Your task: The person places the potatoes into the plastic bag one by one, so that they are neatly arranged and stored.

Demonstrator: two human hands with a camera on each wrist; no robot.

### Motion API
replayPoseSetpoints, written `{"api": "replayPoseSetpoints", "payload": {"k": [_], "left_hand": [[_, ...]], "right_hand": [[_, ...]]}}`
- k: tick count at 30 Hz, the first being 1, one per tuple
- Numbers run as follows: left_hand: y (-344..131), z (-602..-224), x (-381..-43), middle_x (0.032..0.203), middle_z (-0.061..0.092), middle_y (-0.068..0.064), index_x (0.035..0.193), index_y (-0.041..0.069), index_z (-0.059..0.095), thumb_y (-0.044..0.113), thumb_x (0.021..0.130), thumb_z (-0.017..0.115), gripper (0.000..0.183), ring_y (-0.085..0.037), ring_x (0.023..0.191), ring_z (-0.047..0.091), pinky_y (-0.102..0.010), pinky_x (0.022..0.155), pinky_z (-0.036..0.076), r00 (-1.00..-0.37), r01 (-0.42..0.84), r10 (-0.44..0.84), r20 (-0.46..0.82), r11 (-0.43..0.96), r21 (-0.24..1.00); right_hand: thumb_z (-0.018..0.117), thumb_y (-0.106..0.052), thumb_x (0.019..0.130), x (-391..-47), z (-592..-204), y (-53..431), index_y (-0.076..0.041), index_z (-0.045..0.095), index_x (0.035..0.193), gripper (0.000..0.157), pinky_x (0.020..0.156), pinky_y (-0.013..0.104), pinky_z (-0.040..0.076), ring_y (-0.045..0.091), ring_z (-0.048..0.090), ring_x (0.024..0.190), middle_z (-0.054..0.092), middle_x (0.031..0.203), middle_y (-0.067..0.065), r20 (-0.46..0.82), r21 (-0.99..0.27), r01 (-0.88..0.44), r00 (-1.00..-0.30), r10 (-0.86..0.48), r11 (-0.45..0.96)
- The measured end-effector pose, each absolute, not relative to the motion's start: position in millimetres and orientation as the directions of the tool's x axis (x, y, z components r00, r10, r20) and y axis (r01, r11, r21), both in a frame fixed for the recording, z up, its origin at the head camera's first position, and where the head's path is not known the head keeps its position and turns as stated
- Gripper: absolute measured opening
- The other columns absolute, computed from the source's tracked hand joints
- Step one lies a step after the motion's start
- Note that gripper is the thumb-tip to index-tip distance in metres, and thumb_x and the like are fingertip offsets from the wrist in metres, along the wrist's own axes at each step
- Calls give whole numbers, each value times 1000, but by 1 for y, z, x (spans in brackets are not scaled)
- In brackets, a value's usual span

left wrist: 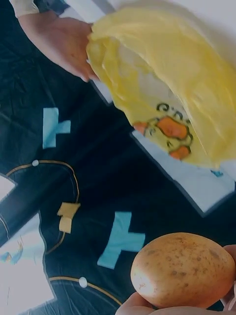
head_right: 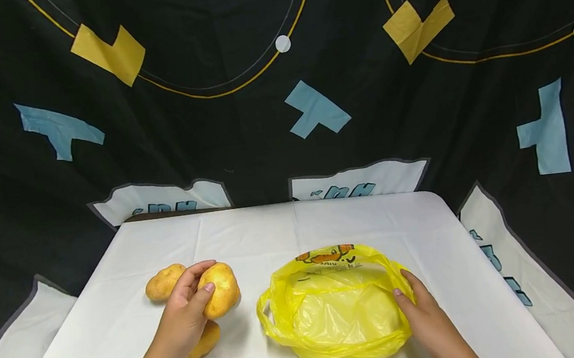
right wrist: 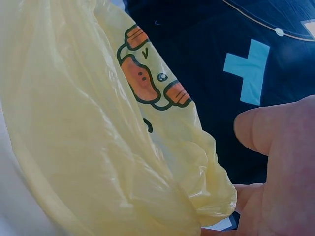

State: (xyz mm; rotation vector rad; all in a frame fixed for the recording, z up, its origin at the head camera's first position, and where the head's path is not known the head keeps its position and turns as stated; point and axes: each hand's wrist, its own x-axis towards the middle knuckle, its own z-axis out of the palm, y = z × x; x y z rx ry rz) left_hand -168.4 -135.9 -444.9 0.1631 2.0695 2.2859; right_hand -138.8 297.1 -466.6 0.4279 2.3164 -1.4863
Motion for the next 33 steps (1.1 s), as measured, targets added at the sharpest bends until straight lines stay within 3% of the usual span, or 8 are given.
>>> {"api": "replayPoseSetpoints", "payload": {"k": [5, 12, 21, 25, 33], "left_hand": [[-115, -448, -168, 142, 52, -14, 144, 6, 50, 6, 101, 59, 44, -19, 118, 61, -23, 91, 58, -989, 26, 144, 40, -100, 995], [-89, -450, -169, 140, 57, -16, 143, 10, 53, 10, 101, 63, 43, -23, 119, 63, -25, 91, 58, -977, 10, 214, 23, -60, 998], [-66, -455, -170, 139, 57, -19, 144, 8, 52, 13, 101, 66, 46, -23, 118, 64, -27, 91, 59, -952, -17, 305, -2, -48, 999], [-53, -456, -173, 136, 60, -18, 144, 10, 53, 18, 100, 67, 46, -23, 114, 65, -31, 88, 60, -944, -8, 330, -20, 37, 999], [-32, -459, -178, 136, 55, -10, 138, 16, 60, 32, 94, 74, 49, -24, 111, 60, -38, 88, 58, -949, 67, 313, -37, 315, 947]], "right_hand": [[45, -55, 108, -140, -468, 296, -21, -6, 169, 86, 110, 70, 41, 55, 13, 155, -4, 172, 28, -468, -775, 451, -880, 77, 444], [51, -48, 107, -140, -476, 296, -22, -2, 169, 86, 105, 67, 48, 55, 23, 152, 5, 172, 27, -468, -747, 450, -879, 94, 489], [53, -47, 106, -139, -470, 295, -24, -2, 169, 86, 110, 72, 40, 55, 16, 154, 4, 173, 26, -459, -752, 439, -884, 87, 492], [52, -45, 107, -137, -468, 294, -26, -2, 169, 85, 115, 74, 30, 54, 8, 157, 3, 174, 24, -432, -762, 406, -899, 72, 505], [52, -46, 107, -138, -470, 293, -26, -1, 169, 84, 117, 75, 24, 53, 6, 157, 3, 174, 23, -429, -761, 400, -901, 65, 511]]}}
